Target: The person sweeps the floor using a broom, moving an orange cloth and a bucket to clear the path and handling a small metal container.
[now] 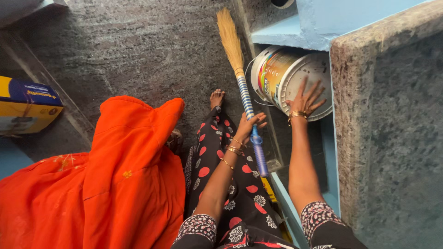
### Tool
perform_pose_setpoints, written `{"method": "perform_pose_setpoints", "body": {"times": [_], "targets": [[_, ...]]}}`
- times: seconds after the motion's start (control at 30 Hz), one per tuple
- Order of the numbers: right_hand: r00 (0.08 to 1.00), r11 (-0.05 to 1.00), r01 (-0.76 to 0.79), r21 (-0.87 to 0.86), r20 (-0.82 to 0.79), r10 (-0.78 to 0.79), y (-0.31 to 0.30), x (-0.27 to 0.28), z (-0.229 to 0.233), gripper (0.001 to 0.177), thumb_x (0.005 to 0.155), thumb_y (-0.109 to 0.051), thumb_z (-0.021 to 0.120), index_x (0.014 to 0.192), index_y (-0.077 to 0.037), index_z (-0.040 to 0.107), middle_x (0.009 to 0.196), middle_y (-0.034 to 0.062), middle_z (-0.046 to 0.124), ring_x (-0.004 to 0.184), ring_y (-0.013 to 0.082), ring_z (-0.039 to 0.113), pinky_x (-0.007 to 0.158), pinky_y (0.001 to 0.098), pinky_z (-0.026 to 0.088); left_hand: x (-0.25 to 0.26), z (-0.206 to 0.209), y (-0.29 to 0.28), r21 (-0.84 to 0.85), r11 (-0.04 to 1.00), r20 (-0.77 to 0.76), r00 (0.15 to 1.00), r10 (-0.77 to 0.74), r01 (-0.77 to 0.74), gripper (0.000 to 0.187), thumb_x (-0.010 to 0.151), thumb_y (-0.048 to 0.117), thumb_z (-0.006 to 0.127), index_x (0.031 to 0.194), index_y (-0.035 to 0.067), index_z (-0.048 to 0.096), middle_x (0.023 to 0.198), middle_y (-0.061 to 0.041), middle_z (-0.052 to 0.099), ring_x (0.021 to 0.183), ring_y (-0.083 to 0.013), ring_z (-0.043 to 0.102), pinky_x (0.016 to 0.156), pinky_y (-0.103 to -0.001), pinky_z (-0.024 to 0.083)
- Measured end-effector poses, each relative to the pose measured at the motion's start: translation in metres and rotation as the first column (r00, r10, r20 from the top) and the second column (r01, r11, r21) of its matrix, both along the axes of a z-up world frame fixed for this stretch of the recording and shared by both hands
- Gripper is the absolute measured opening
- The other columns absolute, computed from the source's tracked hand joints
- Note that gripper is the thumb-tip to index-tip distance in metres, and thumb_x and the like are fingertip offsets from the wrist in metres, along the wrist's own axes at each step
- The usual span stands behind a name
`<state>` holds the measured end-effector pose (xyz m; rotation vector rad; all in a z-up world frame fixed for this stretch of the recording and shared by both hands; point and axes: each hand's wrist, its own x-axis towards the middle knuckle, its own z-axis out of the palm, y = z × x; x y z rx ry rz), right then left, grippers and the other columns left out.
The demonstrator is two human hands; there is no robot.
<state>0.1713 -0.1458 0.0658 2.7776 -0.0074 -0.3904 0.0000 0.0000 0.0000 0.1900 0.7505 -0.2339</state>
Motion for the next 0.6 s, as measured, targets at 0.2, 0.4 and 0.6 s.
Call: {"method": "perform_pose_setpoints", "body": {"times": [0.2,0.4,0.6], "targets": [[0.984,0.995,-0.080,0.067,-0.156,0.090,0.062,-0.030,0.022,0.136,0.059,-0.051,0.093,0.167,-0.039,0.011,0.173,0.0177,-0.007,0.159,0.0450,0.000,0.123,0.0738,0.011,0.014,0.000,-0.007,-0.022,0.998,0.013,0.998,0.058,-0.058,0.045,0.092,0.001,0.064,0.127,0.002,0.036,0.127,-0.027,0.061,0.111,-0.0322,0.070,0.087,-0.046,0.066],[0.968,0.952,-0.249,0.176,0.069,0.240,0.049,-0.050,0.005,0.111,0.074,-0.039,0.086,0.165,-0.032,0.021,0.168,0.0209,0.011,0.154,0.0462,0.016,0.121,0.0664,0.020,0.000,-0.018,-0.005,0.198,0.979,-0.121,0.992,-0.021,0.045,0.049,0.091,0.009,0.079,0.123,0.001,0.043,0.100,-0.011,0.055,0.083,-0.0164,0.062,0.072,-0.038,0.067],[0.948,0.941,-0.006,0.338,0.303,-0.103,-0.062,0.007,0.021,0.087,0.088,-0.029,0.077,0.162,-0.025,0.031,0.163,0.0224,0.031,0.150,0.0432,0.032,0.121,0.0585,0.028,0.023,-0.011,-0.026,0.172,0.985,-0.100,0.995,0.001,0.017,0.052,0.089,0.007,0.073,0.129,0.006,0.039,0.106,-0.008,0.055,0.089,-0.0165,0.063,0.077,-0.038,0.067]]}}
